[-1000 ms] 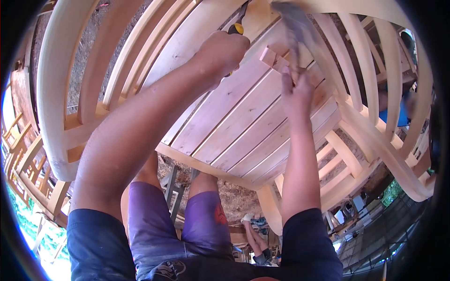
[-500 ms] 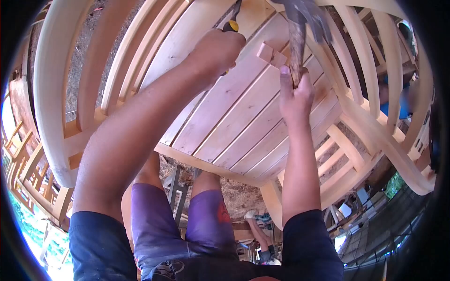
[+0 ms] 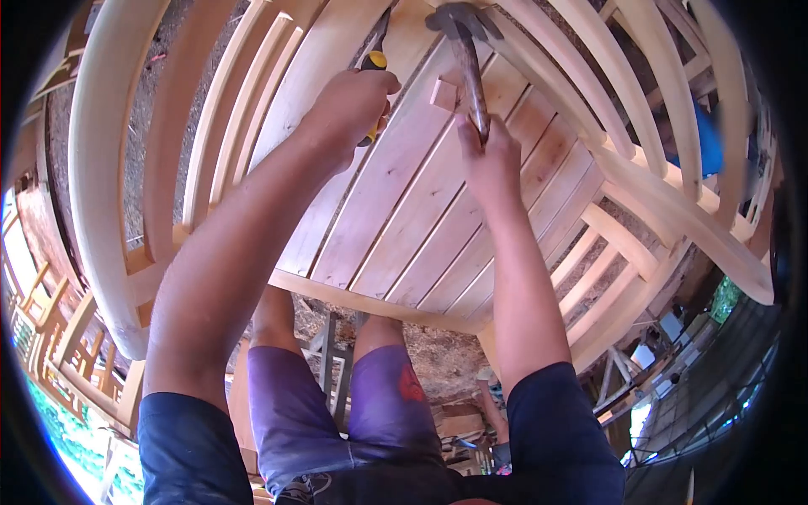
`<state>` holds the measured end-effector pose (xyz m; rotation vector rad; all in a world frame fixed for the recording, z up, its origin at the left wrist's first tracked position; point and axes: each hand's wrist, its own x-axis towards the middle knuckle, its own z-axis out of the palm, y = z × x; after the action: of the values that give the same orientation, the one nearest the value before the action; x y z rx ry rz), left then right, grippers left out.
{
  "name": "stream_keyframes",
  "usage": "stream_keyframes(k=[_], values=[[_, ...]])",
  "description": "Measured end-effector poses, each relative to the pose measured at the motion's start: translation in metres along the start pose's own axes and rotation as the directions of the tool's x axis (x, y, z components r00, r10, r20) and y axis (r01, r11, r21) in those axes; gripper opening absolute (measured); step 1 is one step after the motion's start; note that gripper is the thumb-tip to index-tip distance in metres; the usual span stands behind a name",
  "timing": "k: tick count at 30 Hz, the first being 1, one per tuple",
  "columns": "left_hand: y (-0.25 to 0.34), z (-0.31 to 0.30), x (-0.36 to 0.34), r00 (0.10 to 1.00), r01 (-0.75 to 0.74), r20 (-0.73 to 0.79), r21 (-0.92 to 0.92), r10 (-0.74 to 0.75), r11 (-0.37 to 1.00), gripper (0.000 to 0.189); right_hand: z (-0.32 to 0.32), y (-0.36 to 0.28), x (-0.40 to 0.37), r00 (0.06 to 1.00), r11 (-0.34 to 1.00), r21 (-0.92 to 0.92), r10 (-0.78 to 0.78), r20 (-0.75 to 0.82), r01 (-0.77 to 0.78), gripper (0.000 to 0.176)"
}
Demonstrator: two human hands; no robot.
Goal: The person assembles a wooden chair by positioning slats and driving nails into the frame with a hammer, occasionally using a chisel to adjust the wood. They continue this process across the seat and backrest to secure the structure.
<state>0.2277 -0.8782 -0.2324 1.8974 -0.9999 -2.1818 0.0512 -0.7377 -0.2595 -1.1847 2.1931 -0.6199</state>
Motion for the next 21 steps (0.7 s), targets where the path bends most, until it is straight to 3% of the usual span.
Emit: stream_keyframes(k=[3, 5, 8, 10, 12, 13, 15, 19, 21], values=[[0.000, -0.002, -0.006, 0.998, 0.052, 0.022, -0.061, -0.051, 0.997, 0.021, 0.000, 0.022, -0.052, 0.997, 0.998, 0.027, 0.059, -0.052, -0.057, 0.035], [0.004, -0.004, -0.029, 0.993, 0.117, 0.006, -0.093, -0.117, 0.989, 0.021, -0.002, 0.034, -0.093, 0.991, 0.984, 0.149, 0.112, -0.071, -0.100, 0.031], [-0.007, -0.023, -0.047, 0.991, -0.050, 0.125, 0.078, 0.040, 0.996, 0.022, -0.004, 0.052, -0.149, 0.959, 0.949, 0.188, 0.271, -0.083, -0.252, 0.030], [-0.033, -0.027, -0.049, 0.984, -0.178, 0.062, 0.252, 0.167, 0.951, 0.025, -0.005, 0.064, -0.173, 0.930, 0.929, 0.193, 0.344, -0.128, -0.317, 0.031], [-0.065, -0.026, -0.048, 0.954, -0.248, -0.020, 0.502, 0.298, 0.828, 0.030, -0.003, 0.075, -0.187, 0.908, 0.923, 0.183, 0.372, -0.195, -0.339, 0.033], [-0.083, -0.023, -0.048, 0.891, -0.309, -0.067, 0.634, 0.449, 0.708, 0.038, 0.000, 0.081, -0.191, 0.895, 0.920, 0.179, 0.383, -0.230, -0.348, 0.034], [-0.103, -0.019, -0.043, 0.887, -0.129, -0.160, 0.814, 0.432, 0.567, 0.046, 0.005, 0.091, -0.195, 0.859, 0.910, 0.144, 0.415, -0.299, -0.390, 0.036], [-0.120, -0.014, -0.038, 0.797, 0.012, -0.285, 0.888, 0.532, 0.459, 0.044, 0.011, 0.107, -0.194, 0.786, 0.872, 0.120, 0.481, -0.389, -0.474, 0.044], [-0.120, -0.016, -0.041, 0.747, -0.102, -0.273, 0.854, 0.607, 0.510, 0.042, 0.013, 0.109, -0.190, 0.752, 0.838, 0.117, 0.533, -0.388, -0.533, 0.047]])
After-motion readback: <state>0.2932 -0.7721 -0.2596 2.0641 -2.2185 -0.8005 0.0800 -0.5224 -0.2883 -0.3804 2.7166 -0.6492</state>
